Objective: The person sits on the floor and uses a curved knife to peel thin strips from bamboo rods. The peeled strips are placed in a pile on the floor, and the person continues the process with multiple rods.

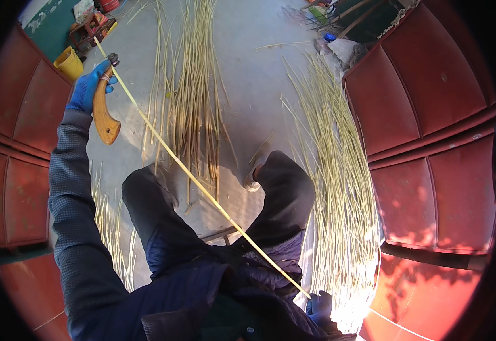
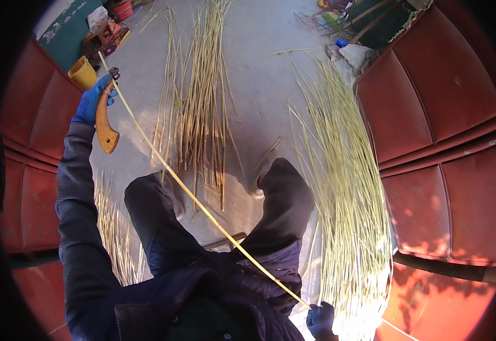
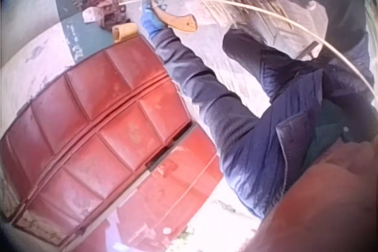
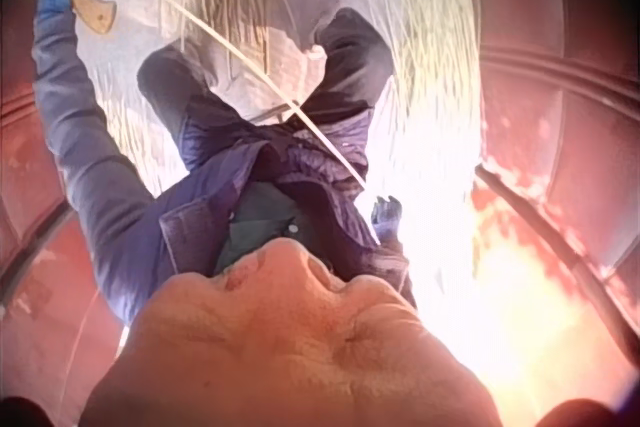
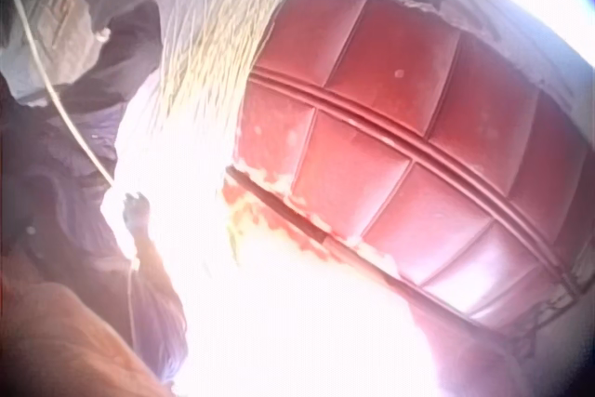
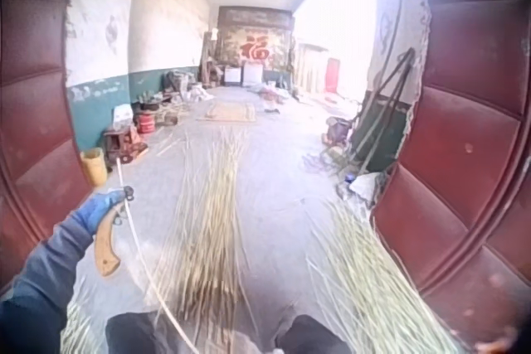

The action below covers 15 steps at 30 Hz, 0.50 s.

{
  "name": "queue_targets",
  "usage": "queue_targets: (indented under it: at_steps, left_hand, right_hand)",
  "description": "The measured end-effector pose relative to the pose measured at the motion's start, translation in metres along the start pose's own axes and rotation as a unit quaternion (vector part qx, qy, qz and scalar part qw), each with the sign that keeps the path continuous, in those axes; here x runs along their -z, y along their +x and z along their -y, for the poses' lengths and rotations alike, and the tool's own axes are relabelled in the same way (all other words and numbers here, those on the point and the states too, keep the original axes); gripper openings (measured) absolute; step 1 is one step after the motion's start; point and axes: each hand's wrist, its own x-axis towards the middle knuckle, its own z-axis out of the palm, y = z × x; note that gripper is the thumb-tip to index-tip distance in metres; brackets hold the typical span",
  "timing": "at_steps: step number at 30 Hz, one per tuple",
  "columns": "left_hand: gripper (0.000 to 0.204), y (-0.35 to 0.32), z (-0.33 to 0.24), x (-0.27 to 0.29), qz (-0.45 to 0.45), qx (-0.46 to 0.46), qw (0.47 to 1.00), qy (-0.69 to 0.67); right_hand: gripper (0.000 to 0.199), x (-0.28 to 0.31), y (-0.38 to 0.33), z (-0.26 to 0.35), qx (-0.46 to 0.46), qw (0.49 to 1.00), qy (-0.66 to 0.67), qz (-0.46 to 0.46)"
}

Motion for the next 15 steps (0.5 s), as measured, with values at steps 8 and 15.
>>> queue_targets:
  at_steps: [8, 15]
  left_hand:
    - [0.049, 0.012, 0.003, 0.041, -0.045, 0.133, 0.985, -0.098]
    - [0.056, -0.023, 0.035, 0.008, 0.089, 0.022, 0.994, -0.063]
  right_hand:
    - [0.024, 0.028, 0.062, 0.029, 0.082, 0.996, 0.01, -0.024]
    - [0.013, 0.035, 0.045, 0.0, -0.068, 0.993, 0.08, 0.059]
